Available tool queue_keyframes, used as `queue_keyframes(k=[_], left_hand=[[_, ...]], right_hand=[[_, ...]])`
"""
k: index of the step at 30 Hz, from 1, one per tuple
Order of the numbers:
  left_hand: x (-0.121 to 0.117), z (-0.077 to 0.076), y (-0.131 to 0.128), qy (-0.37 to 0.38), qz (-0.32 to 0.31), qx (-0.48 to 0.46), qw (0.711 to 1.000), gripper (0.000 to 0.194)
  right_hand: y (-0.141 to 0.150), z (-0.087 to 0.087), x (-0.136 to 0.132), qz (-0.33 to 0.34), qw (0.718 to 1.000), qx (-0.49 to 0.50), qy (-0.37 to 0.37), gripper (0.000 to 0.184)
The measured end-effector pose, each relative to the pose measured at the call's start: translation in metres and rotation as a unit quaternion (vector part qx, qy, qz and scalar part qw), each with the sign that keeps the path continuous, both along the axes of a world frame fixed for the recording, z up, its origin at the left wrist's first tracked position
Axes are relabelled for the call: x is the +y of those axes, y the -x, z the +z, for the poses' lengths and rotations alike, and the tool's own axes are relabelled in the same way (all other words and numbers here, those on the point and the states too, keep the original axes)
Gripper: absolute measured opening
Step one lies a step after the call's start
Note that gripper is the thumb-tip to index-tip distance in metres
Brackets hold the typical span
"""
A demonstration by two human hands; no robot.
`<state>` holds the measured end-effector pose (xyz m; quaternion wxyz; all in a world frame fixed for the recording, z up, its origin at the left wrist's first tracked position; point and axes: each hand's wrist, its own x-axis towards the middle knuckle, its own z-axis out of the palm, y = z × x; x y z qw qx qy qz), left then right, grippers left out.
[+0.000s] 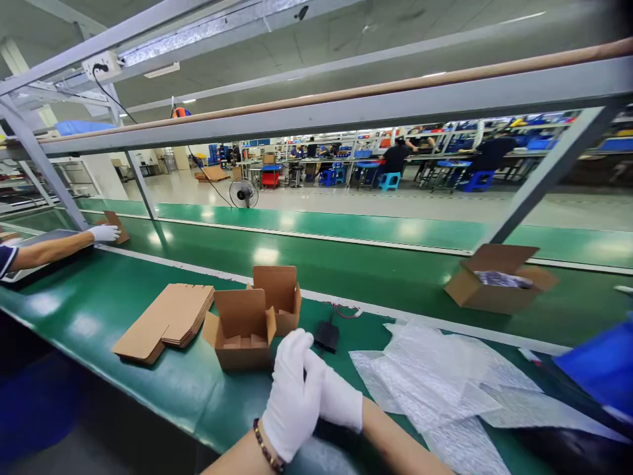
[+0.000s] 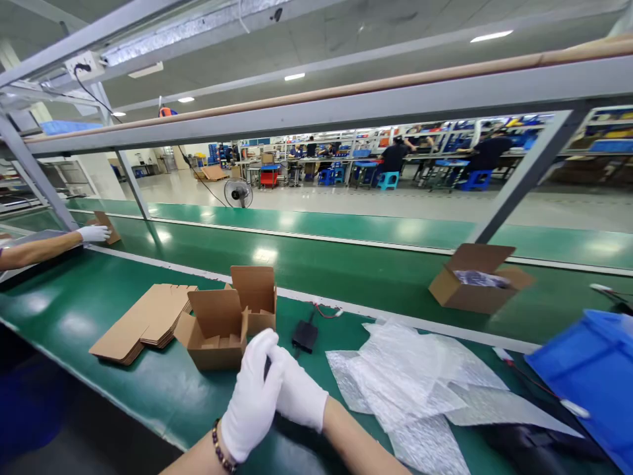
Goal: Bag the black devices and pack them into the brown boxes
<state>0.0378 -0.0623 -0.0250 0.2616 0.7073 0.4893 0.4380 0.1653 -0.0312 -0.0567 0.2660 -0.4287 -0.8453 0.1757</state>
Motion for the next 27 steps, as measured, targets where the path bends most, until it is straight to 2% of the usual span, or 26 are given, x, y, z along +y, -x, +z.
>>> queue_keyframes(k=[2,3,6,8,10,13,16,19,21,24,27], left_hand=[[0.022,0.000,-0.026,0.062,0.024,0.003,0.998,0.051],[0.032,-0.001,-0.039,0.092,0.021,0.039,0.995,0.055],[0.051,-0.007,-0.071,0.135,0.000,0.221,0.966,0.065],[0.054,-0.011,-0.083,0.156,0.001,0.296,0.942,0.063],[0.054,-0.014,-0.088,0.186,0.012,0.303,0.934,0.059],[0.057,-0.019,-0.081,0.238,0.010,0.196,0.951,0.065],[0.067,-0.022,-0.065,0.272,-0.020,0.073,0.959,0.072],[0.075,-0.021,-0.048,0.289,-0.066,0.011,0.955,0.049],[0.073,-0.016,-0.037,0.299,-0.100,-0.028,0.949,0.035],[0.062,-0.008,-0.021,0.318,-0.154,-0.170,0.920,0.034],[0.047,-0.004,-0.013,0.306,-0.190,-0.322,0.875,0.038]], right_hand=[[-0.021,0.012,0.014,-0.034,0.999,-0.029,-0.022,0.043],[-0.037,0.018,0.023,-0.062,0.996,-0.049,-0.031,0.043],[-0.083,0.030,0.058,-0.141,0.982,-0.112,-0.055,0.041],[-0.100,0.033,0.079,-0.147,0.974,-0.163,-0.060,0.032],[-0.103,0.034,0.095,-0.128,0.967,-0.215,-0.048,0.021],[-0.096,0.042,0.109,-0.100,0.958,-0.269,-0.024,0.024],[-0.097,0.064,0.109,-0.095,0.958,-0.271,-0.028,0.024],[-0.112,0.092,0.097,-0.120,0.966,-0.227,-0.038,0.017],[-0.121,0.101,0.082,-0.149,0.972,-0.181,-0.033,0.010],[-0.115,0.091,0.050,-0.206,0.975,-0.084,-0.009,0.015],[-0.082,0.060,0.018,-0.264,0.964,0.038,0.016,0.026]])
